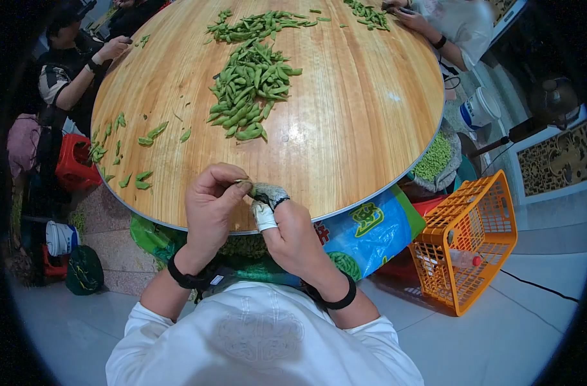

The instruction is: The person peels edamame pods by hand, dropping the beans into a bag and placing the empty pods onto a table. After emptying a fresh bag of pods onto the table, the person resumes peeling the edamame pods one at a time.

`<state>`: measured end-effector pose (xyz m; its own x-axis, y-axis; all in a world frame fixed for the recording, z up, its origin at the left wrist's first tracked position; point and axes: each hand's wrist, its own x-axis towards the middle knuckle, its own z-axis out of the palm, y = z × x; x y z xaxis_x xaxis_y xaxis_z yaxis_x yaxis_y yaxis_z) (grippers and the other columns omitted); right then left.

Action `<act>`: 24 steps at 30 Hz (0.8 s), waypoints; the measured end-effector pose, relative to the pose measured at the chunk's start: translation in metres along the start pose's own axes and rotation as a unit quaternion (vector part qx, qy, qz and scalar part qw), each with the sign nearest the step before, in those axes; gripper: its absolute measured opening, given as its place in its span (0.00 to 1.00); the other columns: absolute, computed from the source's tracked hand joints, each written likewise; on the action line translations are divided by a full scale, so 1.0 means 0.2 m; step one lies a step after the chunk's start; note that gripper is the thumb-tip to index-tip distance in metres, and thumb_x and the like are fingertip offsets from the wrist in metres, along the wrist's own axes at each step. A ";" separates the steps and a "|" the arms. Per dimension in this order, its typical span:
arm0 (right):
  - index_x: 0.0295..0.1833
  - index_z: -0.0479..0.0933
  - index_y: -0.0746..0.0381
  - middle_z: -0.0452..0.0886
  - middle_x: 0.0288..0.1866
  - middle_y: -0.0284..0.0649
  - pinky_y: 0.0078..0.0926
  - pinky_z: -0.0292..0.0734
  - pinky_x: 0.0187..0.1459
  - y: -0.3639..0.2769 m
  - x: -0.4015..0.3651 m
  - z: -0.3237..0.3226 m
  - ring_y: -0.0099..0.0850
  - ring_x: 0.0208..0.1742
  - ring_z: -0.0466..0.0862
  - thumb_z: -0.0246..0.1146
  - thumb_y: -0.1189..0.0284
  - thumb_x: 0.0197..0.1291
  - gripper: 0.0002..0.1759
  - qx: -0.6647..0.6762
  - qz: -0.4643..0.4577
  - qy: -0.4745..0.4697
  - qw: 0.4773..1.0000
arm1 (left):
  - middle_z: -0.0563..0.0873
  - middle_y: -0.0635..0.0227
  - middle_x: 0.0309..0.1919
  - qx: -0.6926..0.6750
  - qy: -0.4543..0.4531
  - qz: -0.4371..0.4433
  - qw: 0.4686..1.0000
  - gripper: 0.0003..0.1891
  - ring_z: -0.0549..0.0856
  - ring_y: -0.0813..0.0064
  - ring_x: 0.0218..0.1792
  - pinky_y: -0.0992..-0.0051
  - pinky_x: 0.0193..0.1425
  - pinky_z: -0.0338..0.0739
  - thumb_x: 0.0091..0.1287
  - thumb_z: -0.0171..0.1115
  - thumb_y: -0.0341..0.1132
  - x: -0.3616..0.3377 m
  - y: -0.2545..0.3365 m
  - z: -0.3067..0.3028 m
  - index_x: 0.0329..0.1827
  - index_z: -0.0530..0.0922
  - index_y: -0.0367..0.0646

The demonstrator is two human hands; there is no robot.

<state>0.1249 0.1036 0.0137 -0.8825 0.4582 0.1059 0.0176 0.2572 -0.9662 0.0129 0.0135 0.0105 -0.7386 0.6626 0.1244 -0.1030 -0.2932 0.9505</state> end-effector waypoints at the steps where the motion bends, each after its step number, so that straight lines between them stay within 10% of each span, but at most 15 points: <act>1: 0.45 0.72 0.67 0.72 0.22 0.29 0.17 0.65 0.23 0.01 0.00 0.00 0.17 0.22 0.70 0.51 0.75 0.63 0.09 -0.004 -0.034 0.013 0.999 | 0.80 0.68 0.34 0.007 -0.002 0.009 1.000 0.05 0.79 0.81 0.36 0.81 0.43 0.75 0.59 0.60 0.18 0.00 -0.01 0.00 0.36 0.77 0.36; 2: 0.45 0.72 0.67 0.72 0.22 0.29 0.17 0.65 0.23 0.00 0.01 0.00 0.17 0.22 0.70 0.51 0.75 0.63 0.09 -0.005 -0.035 0.013 0.999 | 0.81 0.68 0.34 0.015 -0.005 0.019 1.000 0.05 0.80 0.82 0.36 0.81 0.43 0.76 0.60 0.60 0.18 0.00 -0.01 0.00 0.37 0.77 0.35; 4: 0.47 0.72 0.70 0.76 0.30 0.53 0.37 0.71 0.34 -0.01 -0.01 -0.01 0.48 0.31 0.77 0.52 0.75 0.61 0.12 0.004 0.028 0.014 0.999 | 0.81 0.68 0.34 -0.003 -0.016 0.024 1.000 0.05 0.80 0.82 0.36 0.81 0.43 0.76 0.60 0.59 0.18 -0.01 -0.01 -0.01 0.36 0.77 0.35; 13: 0.42 0.74 0.62 0.69 0.22 0.27 0.10 0.53 0.17 -0.04 -0.02 -0.12 0.13 0.16 0.62 0.53 0.70 0.66 0.07 0.420 0.196 -0.118 0.878 | 0.81 0.64 0.33 0.078 -0.135 0.123 0.980 0.08 0.80 0.74 0.33 0.77 0.38 0.75 0.55 0.56 0.15 0.00 0.00 -0.09 0.34 0.75 0.35; 17: 0.40 0.74 0.61 0.70 0.22 0.27 0.10 0.54 0.17 -0.03 -0.03 -0.16 0.13 0.16 0.63 0.54 0.69 0.67 0.07 0.436 0.212 -0.160 0.860 | 0.80 0.62 0.31 0.307 -0.256 0.357 0.844 0.09 0.80 0.64 0.32 0.72 0.34 0.75 0.50 0.59 0.17 0.03 0.12 -0.10 0.34 0.76 0.37; 24: 0.41 0.75 0.64 0.74 0.24 0.29 0.19 0.68 0.25 -0.06 -0.07 -0.15 0.19 0.25 0.74 0.59 0.71 0.61 0.08 0.177 0.156 -0.215 0.948 | 0.80 0.63 0.30 0.387 -0.212 0.282 0.852 0.11 0.80 0.62 0.31 0.68 0.35 0.73 0.48 0.58 0.16 -0.04 0.27 -0.13 0.33 0.75 0.40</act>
<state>0.1516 0.1200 0.0302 -0.9716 0.0562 -0.2300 0.2177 -0.1691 -0.9613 -0.0030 -0.0255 0.0531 -0.2007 0.8044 0.5592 0.7803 -0.2140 0.5877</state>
